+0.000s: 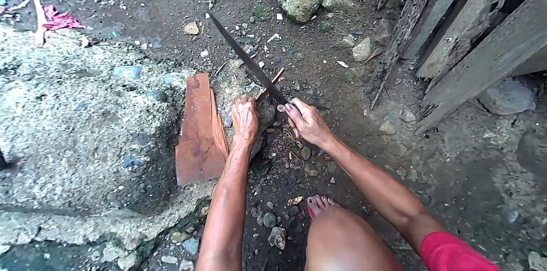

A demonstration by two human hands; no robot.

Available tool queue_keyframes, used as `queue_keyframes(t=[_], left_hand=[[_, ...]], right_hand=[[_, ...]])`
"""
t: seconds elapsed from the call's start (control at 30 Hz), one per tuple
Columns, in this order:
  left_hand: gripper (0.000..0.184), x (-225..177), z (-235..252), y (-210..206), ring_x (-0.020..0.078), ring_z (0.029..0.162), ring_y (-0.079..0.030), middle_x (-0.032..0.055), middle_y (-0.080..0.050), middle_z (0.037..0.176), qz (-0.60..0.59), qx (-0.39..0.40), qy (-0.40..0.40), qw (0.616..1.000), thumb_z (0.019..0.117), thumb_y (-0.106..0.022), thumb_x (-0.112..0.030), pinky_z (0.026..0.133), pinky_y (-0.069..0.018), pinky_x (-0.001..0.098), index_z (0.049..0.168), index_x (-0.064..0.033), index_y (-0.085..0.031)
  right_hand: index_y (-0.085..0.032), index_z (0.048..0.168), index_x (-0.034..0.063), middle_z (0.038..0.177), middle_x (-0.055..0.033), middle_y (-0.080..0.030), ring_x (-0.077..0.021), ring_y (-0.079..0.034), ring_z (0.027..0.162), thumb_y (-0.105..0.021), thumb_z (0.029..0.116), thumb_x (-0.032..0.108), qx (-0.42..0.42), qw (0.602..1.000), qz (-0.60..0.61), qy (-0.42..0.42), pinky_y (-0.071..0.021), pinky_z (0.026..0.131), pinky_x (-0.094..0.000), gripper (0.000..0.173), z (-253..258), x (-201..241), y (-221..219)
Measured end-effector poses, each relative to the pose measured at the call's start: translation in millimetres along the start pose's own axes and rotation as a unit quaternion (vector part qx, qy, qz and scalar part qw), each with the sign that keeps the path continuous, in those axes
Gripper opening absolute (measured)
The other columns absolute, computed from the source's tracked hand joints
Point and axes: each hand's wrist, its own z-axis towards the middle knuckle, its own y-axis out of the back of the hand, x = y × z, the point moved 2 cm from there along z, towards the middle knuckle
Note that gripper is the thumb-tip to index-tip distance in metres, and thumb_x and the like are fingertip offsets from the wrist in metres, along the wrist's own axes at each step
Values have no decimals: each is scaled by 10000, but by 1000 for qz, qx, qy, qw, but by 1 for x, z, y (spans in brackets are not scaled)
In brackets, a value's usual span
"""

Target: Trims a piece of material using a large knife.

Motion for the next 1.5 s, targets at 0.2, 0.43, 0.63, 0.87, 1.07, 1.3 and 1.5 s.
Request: queue_keyframes(t=[0.2,0.43,0.63,0.87,1.07,1.3,1.5], left_hand=[[165,-9,-5,11,473,960,-661,270,-663,970,-10,-6,-20,1000,990,-583,-57,837,-522,621,928,60,-682],[251,-8,4,7,478,1046,-655,281,-674,1041,4,16,5,1000,1037,-564,-155,894,-518,627,996,54,-697],[271,-13,15,17,489,1072,-649,292,-679,1061,7,49,35,998,1034,-590,-193,916,-505,643,1022,60,-687],[183,-11,15,23,504,971,-668,293,-685,977,-30,110,72,991,976,-674,-153,811,-518,679,969,30,-687],[136,-13,3,-4,454,1056,-635,259,-668,1045,132,27,-57,989,961,-566,20,908,-496,570,1023,68,-678],[185,-2,1,-9,451,1047,-665,249,-703,1019,-15,7,3,1000,1002,-604,-111,922,-516,607,1004,34,-720],[183,-9,-1,0,481,1001,-644,283,-641,1074,4,23,11,1000,994,-592,-85,840,-523,631,981,55,-708]], right_hand=[[-554,1109,-23,658,-20,-543,-83,-505,438,-400,1089,496,-100,940,180,272,-478,362,-250,542,3,105,27],[-618,1191,33,805,-170,-656,-311,-669,694,-393,1108,442,5,986,-135,-96,-560,672,-511,474,21,-54,-19],[-617,1159,36,797,-161,-643,-285,-654,646,-387,1106,463,55,972,-160,-161,-565,662,-475,488,29,-51,-17],[-598,1220,45,826,-154,-649,-276,-668,690,-384,1108,458,76,971,-151,-171,-568,693,-454,479,21,-41,-18],[-549,1172,56,646,-23,-506,-104,-499,450,-336,1104,506,94,906,221,-348,-487,449,-245,502,22,-12,-3],[-552,1160,51,621,-41,-516,-126,-524,429,-353,1121,408,74,970,182,-142,-520,422,-265,410,15,22,26],[-567,1107,-2,635,-5,-524,-88,-502,443,-396,1103,378,-30,975,138,169,-484,393,-257,417,-3,87,37]])
